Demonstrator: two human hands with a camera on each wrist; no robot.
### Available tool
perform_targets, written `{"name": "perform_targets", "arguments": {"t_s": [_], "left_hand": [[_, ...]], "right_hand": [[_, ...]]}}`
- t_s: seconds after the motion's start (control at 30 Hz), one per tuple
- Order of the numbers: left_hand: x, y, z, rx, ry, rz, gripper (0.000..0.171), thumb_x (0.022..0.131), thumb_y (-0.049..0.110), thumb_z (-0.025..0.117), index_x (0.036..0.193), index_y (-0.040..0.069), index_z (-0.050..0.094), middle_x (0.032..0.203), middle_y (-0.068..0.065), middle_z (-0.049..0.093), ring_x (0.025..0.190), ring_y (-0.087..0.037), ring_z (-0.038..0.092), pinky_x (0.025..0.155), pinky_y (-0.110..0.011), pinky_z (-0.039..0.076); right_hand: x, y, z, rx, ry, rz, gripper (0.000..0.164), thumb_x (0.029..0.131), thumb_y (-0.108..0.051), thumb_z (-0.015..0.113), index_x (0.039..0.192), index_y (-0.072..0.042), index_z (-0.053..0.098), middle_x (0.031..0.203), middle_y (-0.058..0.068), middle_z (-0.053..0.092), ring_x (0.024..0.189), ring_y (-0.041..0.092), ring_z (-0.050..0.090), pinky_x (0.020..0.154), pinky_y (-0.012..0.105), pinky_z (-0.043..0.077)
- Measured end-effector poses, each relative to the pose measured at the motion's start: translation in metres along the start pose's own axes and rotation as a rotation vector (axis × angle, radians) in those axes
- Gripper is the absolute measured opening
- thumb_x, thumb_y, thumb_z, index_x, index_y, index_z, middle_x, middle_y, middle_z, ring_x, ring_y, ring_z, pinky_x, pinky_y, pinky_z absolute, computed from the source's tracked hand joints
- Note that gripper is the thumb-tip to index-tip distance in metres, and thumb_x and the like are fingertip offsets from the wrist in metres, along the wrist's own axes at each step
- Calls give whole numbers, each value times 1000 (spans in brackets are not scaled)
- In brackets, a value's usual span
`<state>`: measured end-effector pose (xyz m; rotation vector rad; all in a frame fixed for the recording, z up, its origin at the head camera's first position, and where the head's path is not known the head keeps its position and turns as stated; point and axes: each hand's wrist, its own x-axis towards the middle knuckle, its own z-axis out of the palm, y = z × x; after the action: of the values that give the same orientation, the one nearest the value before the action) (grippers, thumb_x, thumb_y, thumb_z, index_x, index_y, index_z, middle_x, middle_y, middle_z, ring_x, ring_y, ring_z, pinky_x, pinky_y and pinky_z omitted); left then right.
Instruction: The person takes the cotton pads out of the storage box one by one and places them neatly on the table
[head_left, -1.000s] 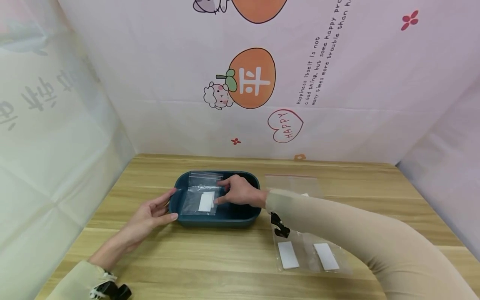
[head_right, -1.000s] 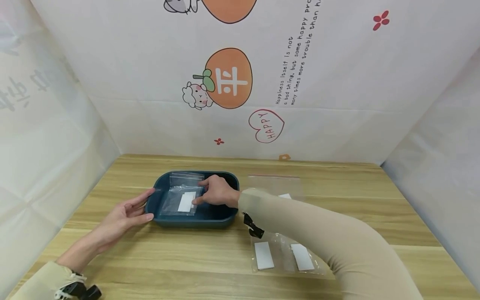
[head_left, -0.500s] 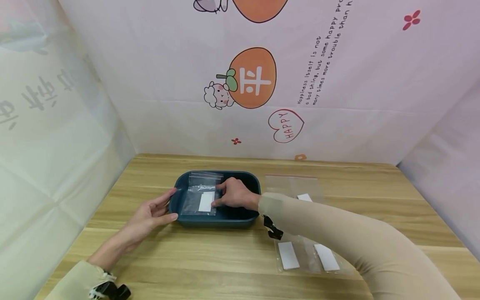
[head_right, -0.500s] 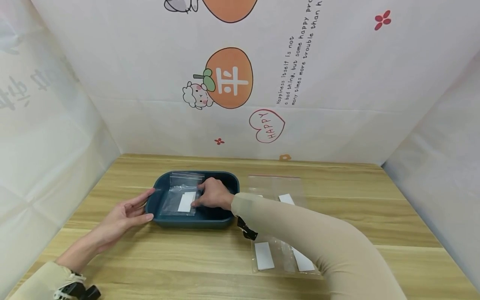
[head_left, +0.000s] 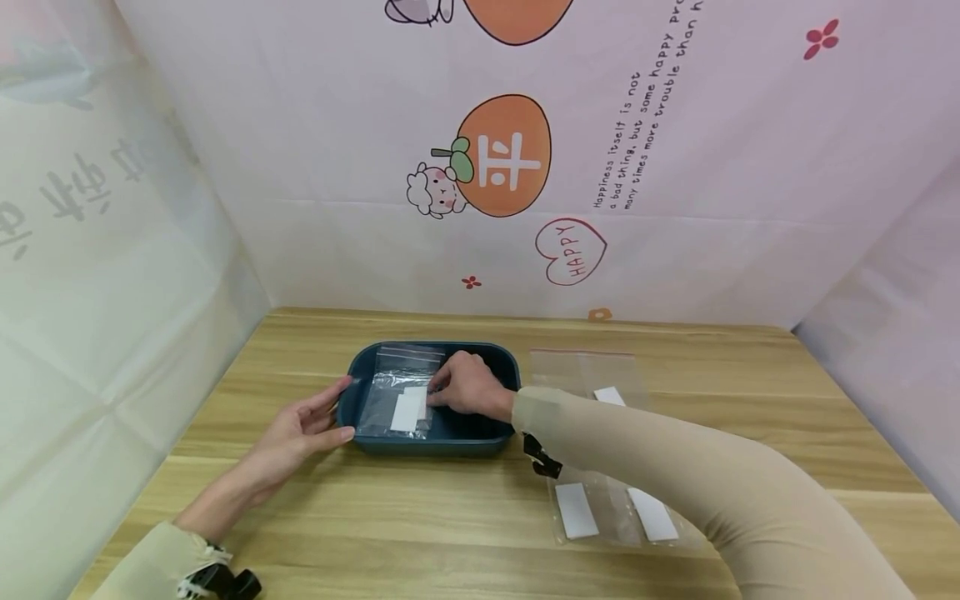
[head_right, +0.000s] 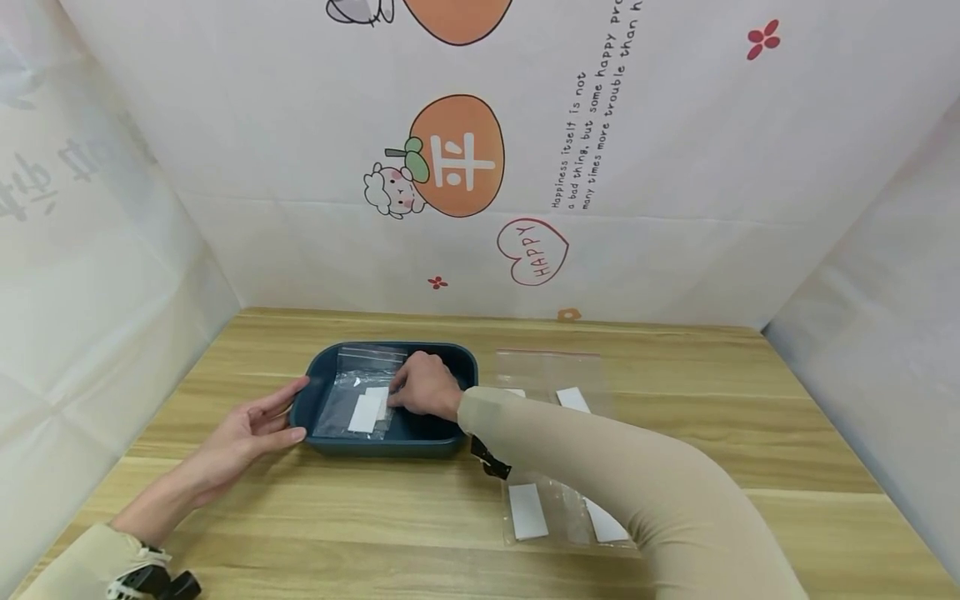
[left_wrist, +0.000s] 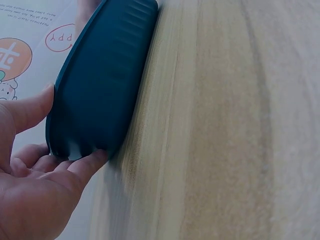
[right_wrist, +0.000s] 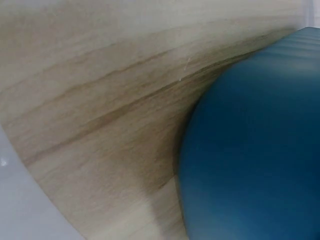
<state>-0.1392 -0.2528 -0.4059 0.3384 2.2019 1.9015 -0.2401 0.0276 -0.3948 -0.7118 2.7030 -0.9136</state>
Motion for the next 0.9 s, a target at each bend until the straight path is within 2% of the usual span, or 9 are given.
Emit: {"name": "perform_targets", "arguments": {"t_s": [0.2, 0.27, 0.47, 0.67, 0.8, 0.9], "left_hand": [[0, -2, 0, 7, -3, -6, 85, 99, 8, 74, 167, 1, 22, 172, -21, 14, 151, -47, 26, 102, -19, 43], [1, -3, 0, 4, -2, -8, 85, 99, 7, 74, 167, 1, 22, 172, -22, 14, 150, -47, 27, 102, -19, 43], [1, -3, -1, -11, 5, -13, 87, 98, 8, 75, 167, 1, 21, 171, -25, 15, 150, -46, 30, 101, -19, 44], [0, -2, -1, -1, 3, -18, 86, 99, 9, 75, 167, 2, 22, 172, -23, 14, 151, -47, 26, 102, -19, 43], [-1, -1, -2, 12, -1, -11, 85, 100, 10, 73, 167, 1, 21, 172, -22, 12, 151, -49, 23, 102, -19, 42], [0, -1, -2, 11, -5, -16, 85, 100, 10, 73, 167, 1, 21, 172, -22, 12, 151, -48, 24, 102, -18, 43]], "right_hand": [[-1, -3, 3, -3, -39, 29, 46, 90, -25, 88, 130, -5, 76, 71, -2, 67, 59, 9, 57, 57, 22, 45], [-2, -4, 3, -7, -42, 21, 44, 91, -24, 87, 128, -4, 76, 76, -1, 71, 61, 10, 60, 59, 23, 47], [-4, -10, 3, -19, -7, -24, 24, 93, -17, 84, 115, -7, 83, 107, 5, 78, 82, 13, 70, 72, 29, 58], [-5, -13, 1, -4, 52, -30, 18, 98, -17, 78, 113, -10, 84, 109, 2, 79, 83, 11, 71, 68, 28, 58], [-7, -16, -2, 94, 61, -49, 22, 101, -17, 75, 120, -9, 81, 112, 4, 78, 85, 13, 72, 69, 26, 58], [-7, -20, -5, 271, 16, -30, 31, 101, -18, 74, 130, -5, 76, 108, 6, 79, 85, 21, 75, 71, 32, 60]]}}
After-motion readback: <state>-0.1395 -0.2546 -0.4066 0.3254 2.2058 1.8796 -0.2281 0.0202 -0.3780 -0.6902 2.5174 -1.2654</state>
